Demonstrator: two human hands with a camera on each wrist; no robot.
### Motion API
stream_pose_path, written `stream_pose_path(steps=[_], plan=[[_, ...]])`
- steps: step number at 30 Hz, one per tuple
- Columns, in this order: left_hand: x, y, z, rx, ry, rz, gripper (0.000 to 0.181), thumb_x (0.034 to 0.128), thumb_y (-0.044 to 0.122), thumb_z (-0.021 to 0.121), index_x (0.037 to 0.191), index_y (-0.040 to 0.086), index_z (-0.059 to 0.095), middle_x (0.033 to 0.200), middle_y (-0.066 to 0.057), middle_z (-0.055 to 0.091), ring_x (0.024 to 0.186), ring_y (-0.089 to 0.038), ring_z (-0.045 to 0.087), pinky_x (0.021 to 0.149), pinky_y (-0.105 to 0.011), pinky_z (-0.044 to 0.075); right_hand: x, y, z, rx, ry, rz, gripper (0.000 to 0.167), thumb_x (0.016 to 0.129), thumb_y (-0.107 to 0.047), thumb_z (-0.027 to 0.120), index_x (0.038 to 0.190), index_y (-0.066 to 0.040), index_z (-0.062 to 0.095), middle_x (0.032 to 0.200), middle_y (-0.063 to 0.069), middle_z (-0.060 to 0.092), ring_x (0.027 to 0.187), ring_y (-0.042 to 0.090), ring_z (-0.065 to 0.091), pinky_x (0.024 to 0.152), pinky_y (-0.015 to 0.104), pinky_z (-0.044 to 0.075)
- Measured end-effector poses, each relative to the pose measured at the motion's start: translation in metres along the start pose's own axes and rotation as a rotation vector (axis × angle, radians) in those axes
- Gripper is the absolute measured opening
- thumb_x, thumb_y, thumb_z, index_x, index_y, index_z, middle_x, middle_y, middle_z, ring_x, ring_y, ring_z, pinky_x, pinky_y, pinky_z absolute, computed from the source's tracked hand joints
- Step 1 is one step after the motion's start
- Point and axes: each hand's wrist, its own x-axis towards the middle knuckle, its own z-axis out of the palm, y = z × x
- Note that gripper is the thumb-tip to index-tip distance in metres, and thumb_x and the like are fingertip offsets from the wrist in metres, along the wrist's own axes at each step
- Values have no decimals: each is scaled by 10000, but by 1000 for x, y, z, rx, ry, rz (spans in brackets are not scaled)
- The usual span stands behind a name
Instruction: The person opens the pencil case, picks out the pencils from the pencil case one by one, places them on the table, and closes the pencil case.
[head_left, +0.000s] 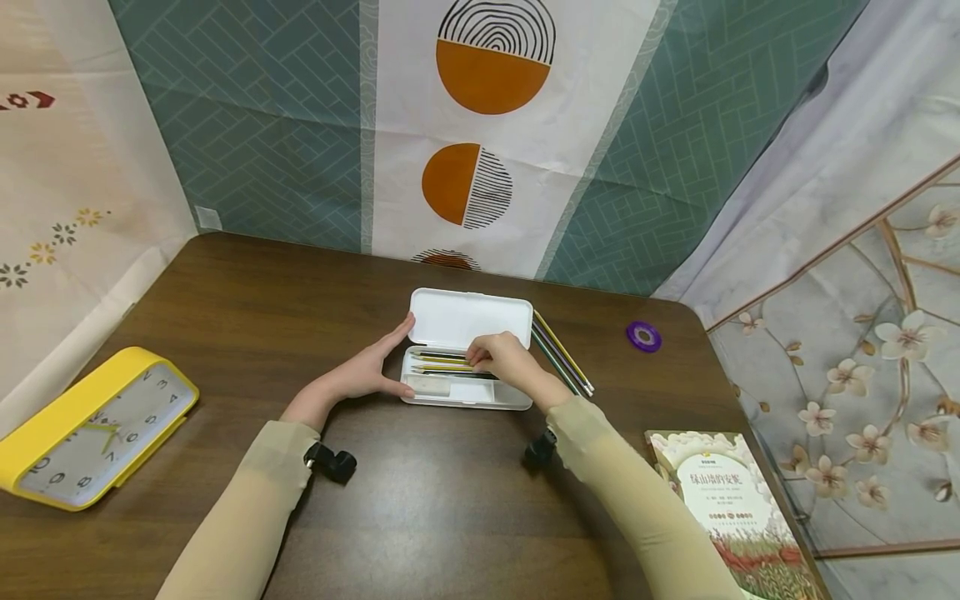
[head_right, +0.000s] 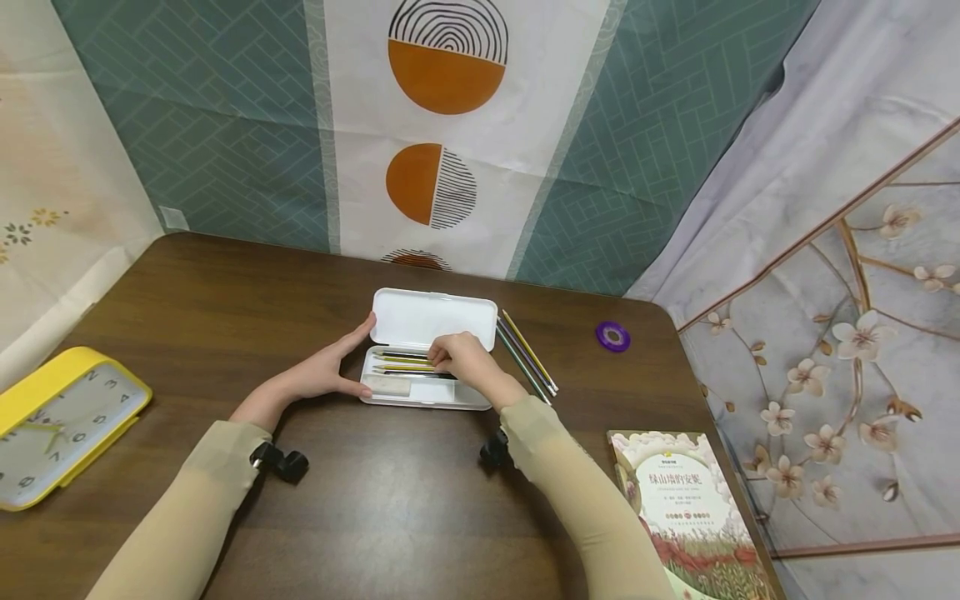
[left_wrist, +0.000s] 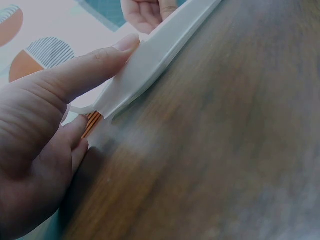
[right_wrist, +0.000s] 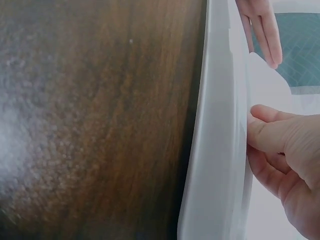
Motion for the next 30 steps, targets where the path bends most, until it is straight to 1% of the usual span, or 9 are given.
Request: stream_pose_path(steps=[11,15,21,30], plan=[[0,0,0,-6,-2,2,1229,725,267,878,1590,202,8,1656,12,-60,1527,-259,2,1198,-526,126,3,-5,1,-33,-22,64,66,844,-54,739,907,-55,719,855,51,747,826,150,708,779,243,542],[0,0,0,-7,-3,2,1229,726,274,877,1590,200,6,1656,12,-60,1527,-258,1,1198,-526,124,4,-7,2,-52,-20,61,56,852,-50,730,907,-52,721,853,54,747,826,154,706,784,251,543],[0,0,0,-5,-5,-2,1232,726,273,877,1590,191,3,1656,1,-63,1527,-269,-4,1198,-533,117,3,-9,3,-94,-19,34,60,884,-44,700,942,-34,712,891,70,745,867,175,706,805,276,544],[0,1,-1,-12,-7,-2,1230,725,277,877,1590,201,6,1656,2,-63,1526,-271,-5,1196,-538,117,1,-9,4,-107,-13,31,97,900,-64,685,987,-26,704,926,87,742,900,200,703,825,304,542]])
